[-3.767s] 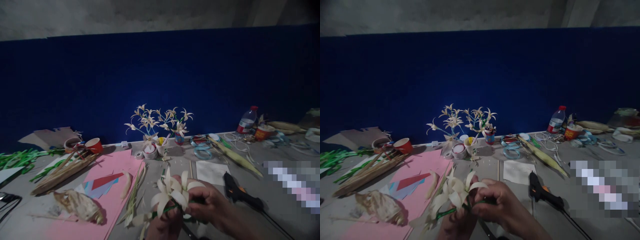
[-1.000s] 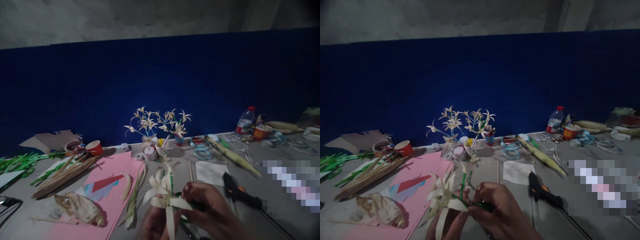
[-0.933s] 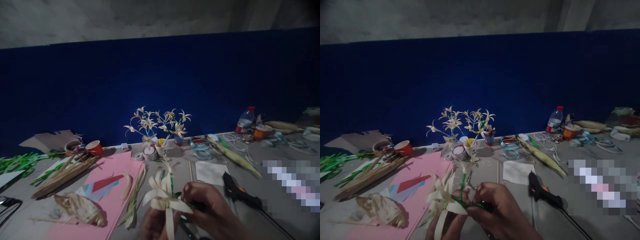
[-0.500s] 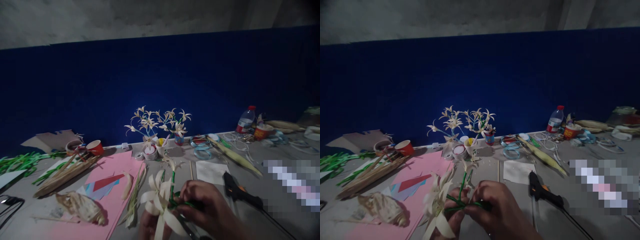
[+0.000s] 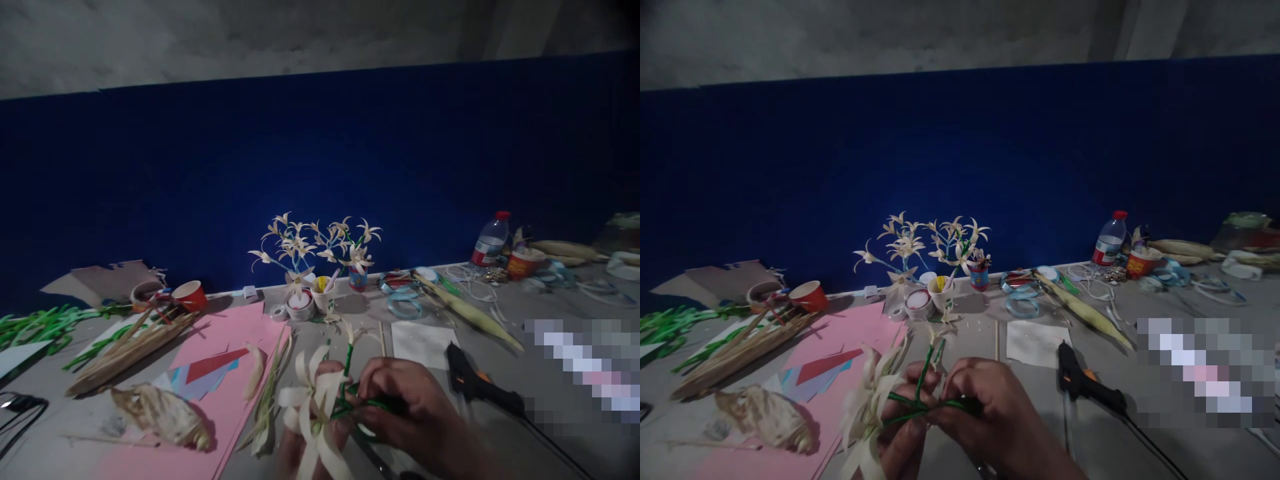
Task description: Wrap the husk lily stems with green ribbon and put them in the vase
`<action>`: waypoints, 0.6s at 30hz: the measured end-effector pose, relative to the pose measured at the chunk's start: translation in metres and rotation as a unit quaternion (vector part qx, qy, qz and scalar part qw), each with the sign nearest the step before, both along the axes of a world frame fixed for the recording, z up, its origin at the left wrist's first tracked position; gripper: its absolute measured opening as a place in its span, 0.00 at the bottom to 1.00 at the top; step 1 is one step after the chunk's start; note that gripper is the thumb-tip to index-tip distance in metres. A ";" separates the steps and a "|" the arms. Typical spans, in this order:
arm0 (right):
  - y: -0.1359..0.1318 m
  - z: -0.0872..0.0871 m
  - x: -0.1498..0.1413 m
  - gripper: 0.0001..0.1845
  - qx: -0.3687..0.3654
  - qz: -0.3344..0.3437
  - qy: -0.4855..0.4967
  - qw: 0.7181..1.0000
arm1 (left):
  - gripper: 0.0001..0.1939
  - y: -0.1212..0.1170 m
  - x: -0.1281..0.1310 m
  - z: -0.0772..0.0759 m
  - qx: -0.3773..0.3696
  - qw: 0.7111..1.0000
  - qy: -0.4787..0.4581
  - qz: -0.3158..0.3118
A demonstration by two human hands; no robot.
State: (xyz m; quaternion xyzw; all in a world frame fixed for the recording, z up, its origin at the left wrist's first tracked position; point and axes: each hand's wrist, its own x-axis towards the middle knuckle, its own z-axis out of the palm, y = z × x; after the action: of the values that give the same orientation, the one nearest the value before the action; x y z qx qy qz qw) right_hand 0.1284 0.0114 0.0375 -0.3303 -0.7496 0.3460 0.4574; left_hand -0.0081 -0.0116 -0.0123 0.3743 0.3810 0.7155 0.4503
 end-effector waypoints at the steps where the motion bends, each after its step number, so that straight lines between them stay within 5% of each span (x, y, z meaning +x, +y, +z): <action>1: 0.000 0.000 0.000 0.16 -0.008 0.001 0.002 1.000 | 0.16 0.000 0.000 0.000 0.001 1.000 -0.006 -0.010; 12: -0.002 -0.004 -0.002 0.16 0.015 -0.014 -0.028 0.999 | 0.12 0.000 0.002 -0.005 0.032 0.999 -0.009 0.005; 18: -0.005 -0.008 0.000 0.11 0.064 0.020 -0.040 0.997 | 0.10 -0.004 0.004 0.000 -0.014 0.997 0.011 0.074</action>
State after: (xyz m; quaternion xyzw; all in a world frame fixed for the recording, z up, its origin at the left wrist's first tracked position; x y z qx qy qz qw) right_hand 0.1289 0.0067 0.0294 -0.2988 -0.7945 0.2934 0.4398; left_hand -0.0036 -0.0153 -0.0124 0.3464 0.4227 0.7373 0.3972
